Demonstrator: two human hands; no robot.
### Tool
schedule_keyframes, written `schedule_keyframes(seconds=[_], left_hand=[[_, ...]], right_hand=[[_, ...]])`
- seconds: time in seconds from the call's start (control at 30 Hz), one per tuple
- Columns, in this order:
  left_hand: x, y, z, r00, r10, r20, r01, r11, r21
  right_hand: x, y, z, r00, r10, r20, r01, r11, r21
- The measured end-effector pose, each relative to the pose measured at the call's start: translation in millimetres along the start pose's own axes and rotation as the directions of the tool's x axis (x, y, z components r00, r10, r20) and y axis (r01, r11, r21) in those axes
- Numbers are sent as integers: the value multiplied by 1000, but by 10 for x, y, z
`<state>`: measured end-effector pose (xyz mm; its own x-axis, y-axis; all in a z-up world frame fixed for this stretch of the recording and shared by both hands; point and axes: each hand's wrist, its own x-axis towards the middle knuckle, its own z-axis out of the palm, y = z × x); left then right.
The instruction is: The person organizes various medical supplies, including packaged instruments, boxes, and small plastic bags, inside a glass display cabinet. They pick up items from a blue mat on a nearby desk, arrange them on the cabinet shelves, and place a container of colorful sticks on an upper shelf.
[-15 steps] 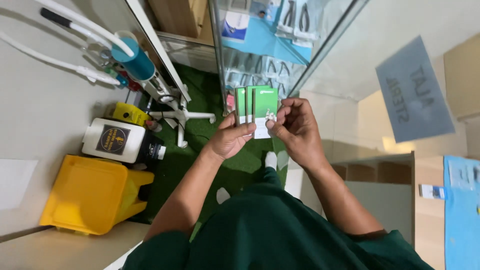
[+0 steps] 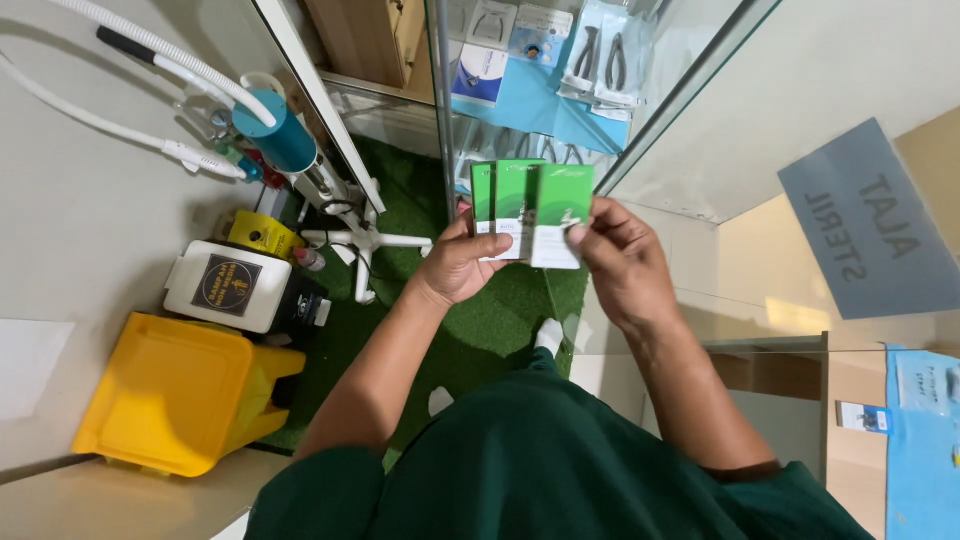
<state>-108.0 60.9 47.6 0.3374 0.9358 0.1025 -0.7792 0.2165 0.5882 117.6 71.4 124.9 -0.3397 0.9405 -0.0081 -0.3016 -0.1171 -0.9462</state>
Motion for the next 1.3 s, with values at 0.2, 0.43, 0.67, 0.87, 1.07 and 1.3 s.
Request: schedule_keyframes(seconds=[0.2, 0.43, 0.67, 0.87, 1.07, 1.3], left_hand=[[70, 83, 94, 996, 22, 85, -24, 999, 21], [151, -29, 67, 998, -10, 64, 2, 994, 113], [168, -120, 16, 996, -85, 39, 71, 961, 267], [187, -96, 191, 992, -116, 45, 117, 993, -15], [167, -15, 161, 997, -33, 65, 33, 999, 3], [192, -201, -30, 998, -64, -19, 66, 974, 215]], right_hand=[[56, -177, -122, 1000, -10, 17, 7, 988, 157], [77, -4, -103, 999, 20, -26, -22, 996, -82], [44, -46, -91, 997, 56, 58, -46, 986, -160], [77, -8, -171, 994, 100, 47, -100, 995, -3], [83, 29, -366, 989, 148, 30, -151, 964, 217], [64, 176, -436, 977, 181, 117, -202, 956, 211]])
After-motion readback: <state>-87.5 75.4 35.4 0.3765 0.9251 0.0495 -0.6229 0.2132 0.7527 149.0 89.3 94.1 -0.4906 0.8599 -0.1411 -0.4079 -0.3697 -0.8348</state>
